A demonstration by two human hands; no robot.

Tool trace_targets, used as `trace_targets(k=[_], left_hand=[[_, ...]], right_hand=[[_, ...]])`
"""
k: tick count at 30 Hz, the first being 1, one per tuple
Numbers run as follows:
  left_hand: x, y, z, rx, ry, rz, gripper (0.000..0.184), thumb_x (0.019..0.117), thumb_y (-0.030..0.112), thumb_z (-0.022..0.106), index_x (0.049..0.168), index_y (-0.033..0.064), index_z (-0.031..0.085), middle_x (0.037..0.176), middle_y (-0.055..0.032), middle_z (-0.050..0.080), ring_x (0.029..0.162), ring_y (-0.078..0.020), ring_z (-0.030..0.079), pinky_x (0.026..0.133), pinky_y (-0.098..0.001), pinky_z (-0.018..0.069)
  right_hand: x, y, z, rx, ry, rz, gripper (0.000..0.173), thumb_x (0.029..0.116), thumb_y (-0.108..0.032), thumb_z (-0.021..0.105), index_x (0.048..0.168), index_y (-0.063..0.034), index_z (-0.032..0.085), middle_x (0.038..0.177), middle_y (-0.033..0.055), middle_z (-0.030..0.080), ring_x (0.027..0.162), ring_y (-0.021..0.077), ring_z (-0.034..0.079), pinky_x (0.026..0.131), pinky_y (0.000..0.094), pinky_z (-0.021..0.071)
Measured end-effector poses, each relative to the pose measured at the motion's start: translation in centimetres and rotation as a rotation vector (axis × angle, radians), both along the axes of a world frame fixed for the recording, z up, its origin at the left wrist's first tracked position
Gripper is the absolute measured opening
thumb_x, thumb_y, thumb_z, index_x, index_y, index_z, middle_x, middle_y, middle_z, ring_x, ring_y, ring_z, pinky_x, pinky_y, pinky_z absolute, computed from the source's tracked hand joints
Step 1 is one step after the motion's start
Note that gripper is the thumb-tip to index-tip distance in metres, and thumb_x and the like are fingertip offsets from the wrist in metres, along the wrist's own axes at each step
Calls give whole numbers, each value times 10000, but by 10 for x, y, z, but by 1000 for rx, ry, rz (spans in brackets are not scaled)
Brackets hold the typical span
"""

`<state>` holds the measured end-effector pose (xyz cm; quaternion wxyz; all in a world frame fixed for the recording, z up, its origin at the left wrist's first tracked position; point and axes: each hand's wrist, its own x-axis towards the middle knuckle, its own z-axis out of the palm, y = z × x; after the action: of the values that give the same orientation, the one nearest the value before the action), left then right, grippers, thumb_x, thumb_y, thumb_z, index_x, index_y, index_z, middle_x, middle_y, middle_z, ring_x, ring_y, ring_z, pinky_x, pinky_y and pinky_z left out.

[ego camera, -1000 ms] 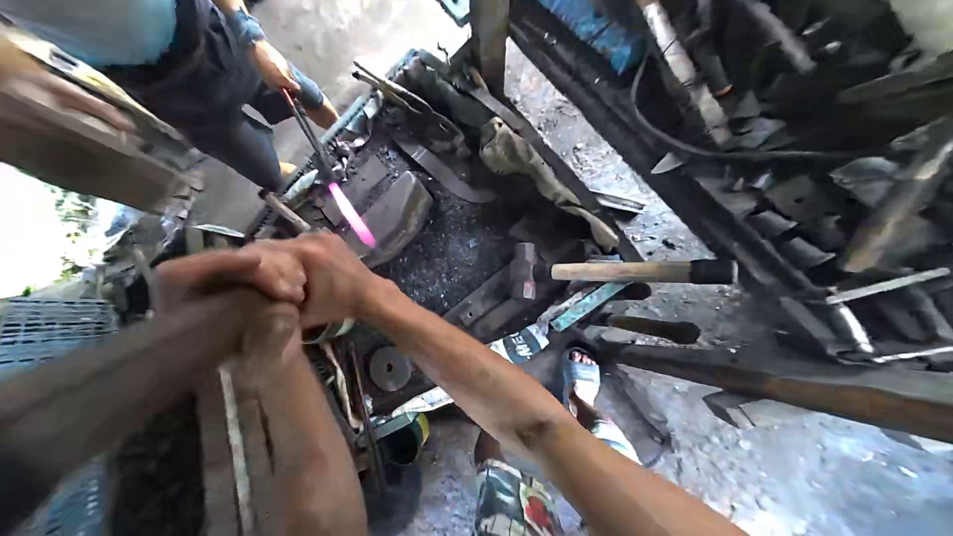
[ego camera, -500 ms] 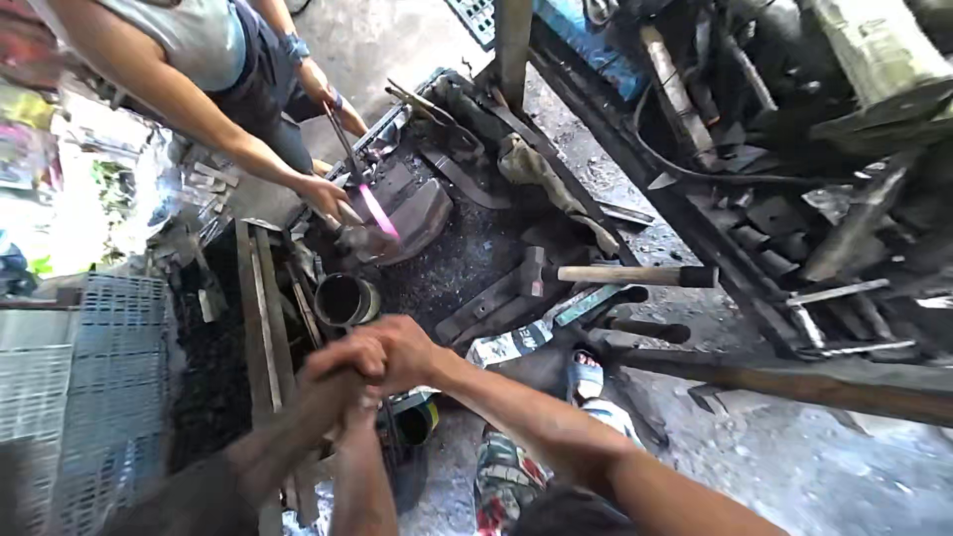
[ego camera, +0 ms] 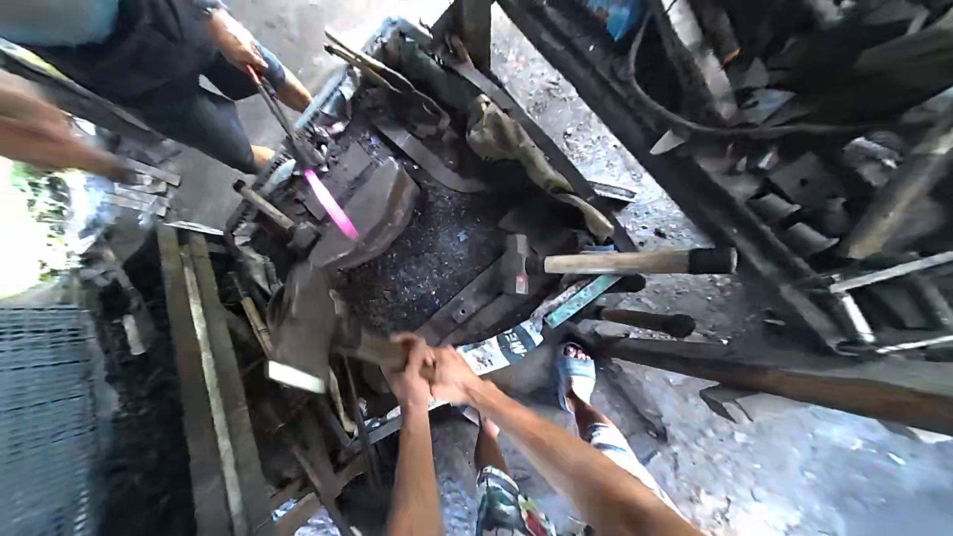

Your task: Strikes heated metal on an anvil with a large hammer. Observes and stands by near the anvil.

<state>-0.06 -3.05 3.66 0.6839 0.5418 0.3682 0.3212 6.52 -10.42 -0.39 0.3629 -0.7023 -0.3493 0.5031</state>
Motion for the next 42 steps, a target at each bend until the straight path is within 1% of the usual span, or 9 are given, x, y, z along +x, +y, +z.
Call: trace_targets(k=[6,10,17,19,26,31,33,38,42], left_hand=[[-10,9,243,497,-261,-300,285,941,350,750,1160,173,708,874,-15,724,757,-152,689,731,-347,602],[40,97,342,817,-234,-503,291,936,448,718,1063,187,706,791,43,684,709,-125,659,710,-338,585],[44,84,-42,-26,150,-45,164,1007,219,590,1029,64,640,617,-21,600,516,-148,599,529,-349,563],[19,49,-57,-129,11,-50,151,949,176,649,1034,53,630,630,-37,581,544,-171,593,587,-378,563],[-43,-10,211,453,-235,-283,313,956,368,720,1205,181,692,894,-10,718,783,-148,683,762,-351,597],[23,81,364,795,-236,-544,240,944,401,718,1039,180,712,798,33,700,733,-137,678,752,-363,597],[49,121,315,818,-247,-510,187,941,294,702,1045,139,683,816,16,689,736,-139,667,736,-351,589],[47,91,-22,114,95,-57,155,971,209,624,1089,117,668,700,15,631,564,-120,605,561,-331,566],[5,18,19,66,-99,-62,187,927,150,704,1088,72,647,713,-41,626,595,-161,607,611,-359,567]], right_hand=[[26,28,223,804,-64,-16,532,840,-467,737,1325,-252,697,1106,-4,776,973,193,741,804,523,614],[82,124,304,1100,-302,-109,362,652,-308,885,910,-124,709,749,20,693,696,204,682,609,479,552],[32,71,-16,-26,31,-148,384,830,-466,721,1075,-169,713,930,90,731,855,284,715,729,584,580],[19,33,-26,-153,-34,-55,456,764,-560,693,1049,-205,707,940,85,740,900,307,722,730,614,569],[6,2,204,653,-119,41,533,784,-491,784,1263,-265,721,1025,8,777,929,221,740,801,546,604],[68,102,327,1079,-360,-117,411,600,-296,913,904,-111,706,760,31,702,712,216,694,622,483,564],[89,138,285,1089,-397,-196,467,574,-309,908,957,-110,731,793,29,723,730,198,702,626,477,566],[38,77,-1,85,20,-154,332,824,-422,741,1018,-156,699,886,95,721,824,289,711,701,583,576],[21,16,29,81,-97,33,424,734,-545,730,969,-193,711,876,68,731,858,285,716,707,604,561]])
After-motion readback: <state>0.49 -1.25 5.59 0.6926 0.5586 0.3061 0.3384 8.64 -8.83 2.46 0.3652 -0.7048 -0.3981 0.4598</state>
